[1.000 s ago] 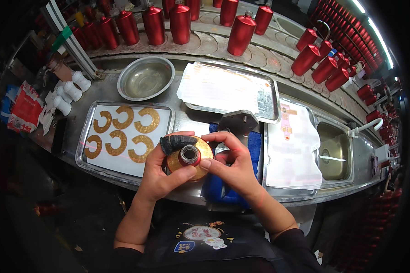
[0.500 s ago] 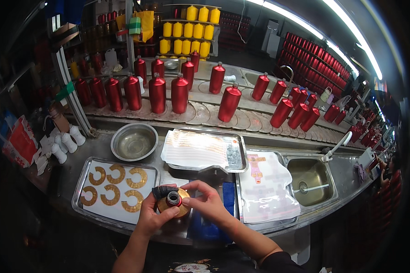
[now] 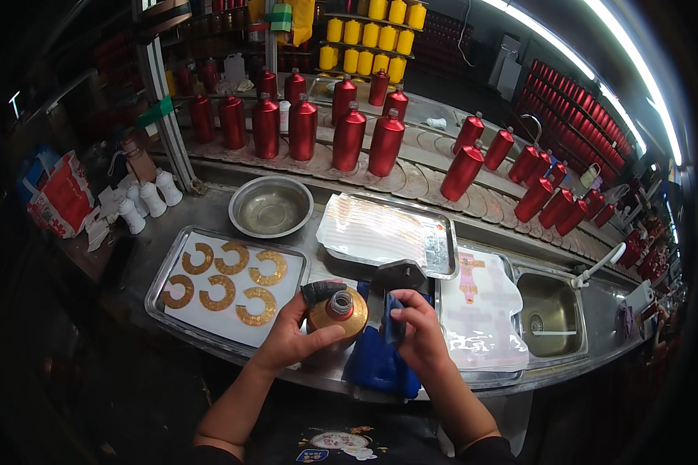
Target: The person moves a large black board to a workstation, then applies gold circular labels to the necks of red cylindrical containers. They wipe each container with a blue cloth and place the finished items on a tray.
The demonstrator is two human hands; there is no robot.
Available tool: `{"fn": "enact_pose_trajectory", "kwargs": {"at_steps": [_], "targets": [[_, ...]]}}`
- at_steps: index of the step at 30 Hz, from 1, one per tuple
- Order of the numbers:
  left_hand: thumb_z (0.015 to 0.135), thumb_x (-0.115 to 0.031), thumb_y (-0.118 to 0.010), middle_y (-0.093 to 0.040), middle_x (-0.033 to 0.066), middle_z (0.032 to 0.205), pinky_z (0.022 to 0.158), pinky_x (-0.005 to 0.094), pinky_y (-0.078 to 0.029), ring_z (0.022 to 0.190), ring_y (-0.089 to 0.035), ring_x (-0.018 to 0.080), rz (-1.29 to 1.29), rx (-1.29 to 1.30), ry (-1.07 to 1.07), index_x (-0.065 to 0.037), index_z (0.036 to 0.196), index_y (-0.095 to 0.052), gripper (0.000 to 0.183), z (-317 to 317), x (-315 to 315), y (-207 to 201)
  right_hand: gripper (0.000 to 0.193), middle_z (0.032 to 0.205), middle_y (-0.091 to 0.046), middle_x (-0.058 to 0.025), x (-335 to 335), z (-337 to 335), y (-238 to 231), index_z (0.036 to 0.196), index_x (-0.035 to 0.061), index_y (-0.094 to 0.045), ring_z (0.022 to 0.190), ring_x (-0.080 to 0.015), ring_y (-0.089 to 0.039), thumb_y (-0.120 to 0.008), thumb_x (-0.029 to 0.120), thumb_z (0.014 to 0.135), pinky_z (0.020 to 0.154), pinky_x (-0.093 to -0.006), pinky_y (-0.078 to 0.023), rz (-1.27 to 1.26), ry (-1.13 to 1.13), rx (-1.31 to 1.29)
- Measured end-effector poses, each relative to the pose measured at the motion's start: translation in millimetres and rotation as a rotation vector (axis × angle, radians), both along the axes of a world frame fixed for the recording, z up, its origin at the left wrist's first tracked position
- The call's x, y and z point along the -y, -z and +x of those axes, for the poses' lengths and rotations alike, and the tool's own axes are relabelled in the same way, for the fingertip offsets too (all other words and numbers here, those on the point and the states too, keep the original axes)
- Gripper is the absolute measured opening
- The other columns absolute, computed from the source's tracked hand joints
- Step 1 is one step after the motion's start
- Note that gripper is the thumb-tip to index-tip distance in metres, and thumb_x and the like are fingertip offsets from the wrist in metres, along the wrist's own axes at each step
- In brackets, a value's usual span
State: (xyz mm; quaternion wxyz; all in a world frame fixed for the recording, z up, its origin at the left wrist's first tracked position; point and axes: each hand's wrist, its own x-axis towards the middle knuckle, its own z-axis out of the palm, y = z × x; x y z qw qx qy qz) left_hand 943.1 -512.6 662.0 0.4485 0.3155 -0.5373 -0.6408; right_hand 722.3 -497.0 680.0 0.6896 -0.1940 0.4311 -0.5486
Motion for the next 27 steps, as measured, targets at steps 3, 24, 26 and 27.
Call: {"fn": "enact_pose_trajectory", "kwargs": {"at_steps": [3, 24, 26, 27], "targets": [[0.082, -0.017, -0.078, -0.057, 0.0096, 0.134, 0.108, 0.0375, -0.043, 0.124, -0.056, 0.0207, 0.037, -0.034, 0.003, -0.003, 0.143, -0.047, 0.07, 3, -2, -1, 0.034, 0.101, -0.061, -0.005, -36, 12, -9, 0.111, 0.0032, -0.056, 0.09, -0.0111, -0.061, -0.074, 0.002, 0.082, 0.082, -0.0264, -0.052, -0.413, 0.021, -0.392], [0.068, -0.016, -0.09, -0.055, 0.0126, 0.138, 0.11, 0.0388, -0.04, 0.13, -0.052, 0.0252, -0.246, 0.191, 0.031, -0.006, 0.142, -0.046, 0.086, 14, 10, 17, 0.029, 0.082, -0.065, -0.0079, -22, 14, -20, 0.09, 0.0076, -0.074, 0.076, -0.0285, -0.061, -0.074, -0.006, 0.065, 0.07, -0.0345, -0.051, -1.314, -0.055, -1.24], [0.067, -0.018, -0.091, -0.061, 0.0128, 0.128, 0.105, 0.0377, -0.045, 0.122, -0.059, 0.0254, -0.28, 0.211, -0.049, -0.007, 0.136, -0.052, 0.08, 7, 8, 21, 0.029, 0.083, -0.065, -0.0079, -21, 12, -21, 0.091, 0.0073, -0.075, 0.077, -0.028, -0.062, -0.074, -0.005, 0.065, 0.069, -0.0346, -0.051, -1.252, 0.052, -1.256], [0.066, -0.018, -0.091, -0.061, 0.0125, 0.128, 0.105, 0.0377, -0.045, 0.121, -0.059, 0.0252, -0.289, 0.199, -0.081, -0.007, 0.136, -0.052, 0.08, 4, 5, 21, 0.028, 0.083, -0.065, -0.0078, -19, 12, -21, 0.091, 0.0072, -0.075, 0.077, -0.0277, -0.062, -0.075, -0.005, 0.065, 0.069, -0.0347, -0.051, -1.229, 0.115, -1.275]]}}
